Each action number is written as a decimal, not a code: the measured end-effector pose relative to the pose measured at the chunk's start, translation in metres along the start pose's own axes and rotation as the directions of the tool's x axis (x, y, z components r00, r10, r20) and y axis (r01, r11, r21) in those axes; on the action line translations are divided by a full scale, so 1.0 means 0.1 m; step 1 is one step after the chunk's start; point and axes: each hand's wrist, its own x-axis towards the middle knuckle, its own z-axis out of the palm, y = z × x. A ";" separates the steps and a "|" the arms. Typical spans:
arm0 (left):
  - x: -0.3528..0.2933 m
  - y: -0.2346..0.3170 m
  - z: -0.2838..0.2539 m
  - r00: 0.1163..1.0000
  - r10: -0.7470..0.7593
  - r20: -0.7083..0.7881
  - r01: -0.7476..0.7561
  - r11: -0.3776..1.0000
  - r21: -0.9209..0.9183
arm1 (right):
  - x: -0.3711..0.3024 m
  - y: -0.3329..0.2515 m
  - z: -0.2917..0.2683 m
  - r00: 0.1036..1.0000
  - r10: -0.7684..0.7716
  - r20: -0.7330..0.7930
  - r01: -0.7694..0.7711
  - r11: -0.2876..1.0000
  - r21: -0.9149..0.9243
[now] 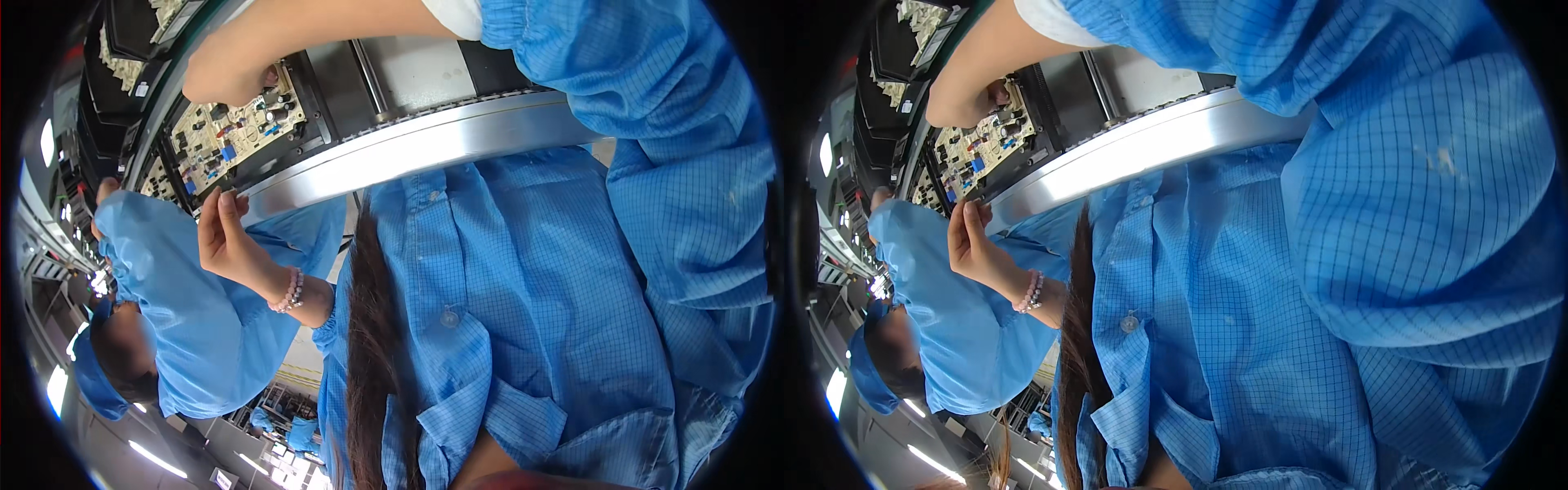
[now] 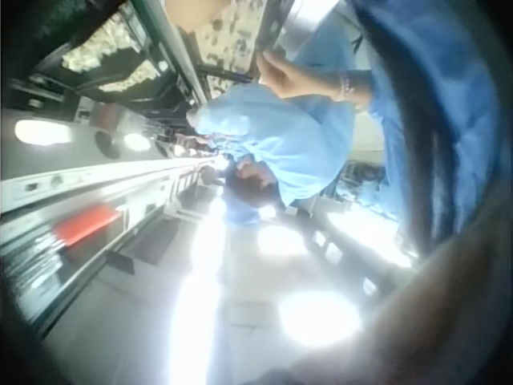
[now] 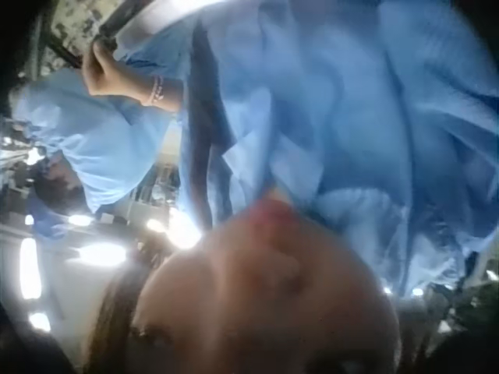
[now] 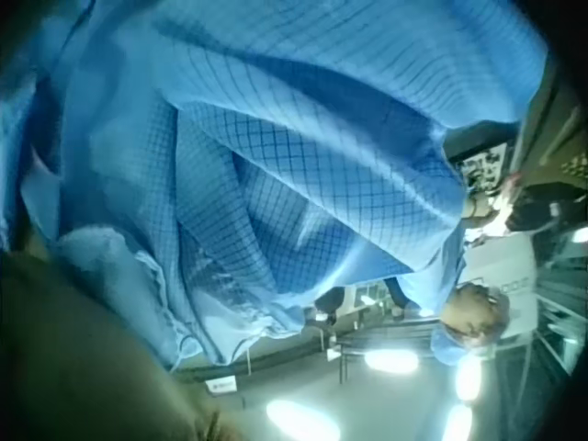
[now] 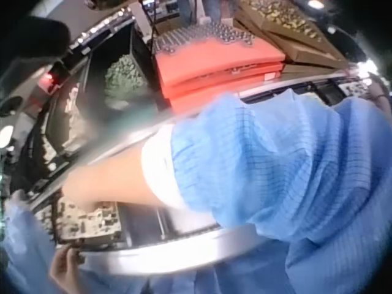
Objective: The person is manually inserting small electronic components from trays into printed circuit boards moving along an assembly line.
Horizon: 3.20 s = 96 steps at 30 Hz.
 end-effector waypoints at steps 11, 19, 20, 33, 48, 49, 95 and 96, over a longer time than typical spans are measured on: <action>-0.10 -0.49 -0.03 0.987 -0.152 -0.049 0.142 0.975 -0.170 | 0.19 0.08 0.49 0.975 0.010 -0.223 0.033 0.982 0.186; -0.08 -0.36 0.14 0.985 -0.169 0.022 0.168 0.937 -0.305 | 0.11 0.10 0.43 0.985 0.140 -0.099 -0.109 0.958 0.267; -0.05 -0.34 0.16 0.986 -0.165 0.021 0.163 0.934 -0.319 | 0.12 0.11 0.38 0.982 0.158 -0.106 -0.126 0.959 0.254; 0.03 -0.35 0.25 0.984 -0.116 0.139 0.160 0.915 -0.371 | -0.05 0.14 0.28 0.982 0.161 -0.099 -0.129 0.953 0.275; 0.13 -0.66 0.07 0.997 -0.040 0.063 0.052 0.978 -0.203 | -1.06 0.35 -0.13 0.978 -0.070 -0.195 0.044 0.990 -0.134; 0.12 -0.66 0.09 0.999 -0.030 0.045 0.038 0.983 -0.181 | -1.22 0.44 -0.20 0.970 0.000 -0.241 -0.039 0.987 -0.157; 0.31 -0.81 -0.03 0.998 0.013 0.063 -0.017 0.999 0.052 | -4.94 2.86 -1.48 -0.546 0.456 -0.703 -0.136 0.779 0.612; 0.30 -0.81 -0.05 0.998 0.006 0.063 -0.010 0.998 0.055 | -4.81 2.61 -1.51 -0.489 0.523 -0.699 -0.036 0.788 0.615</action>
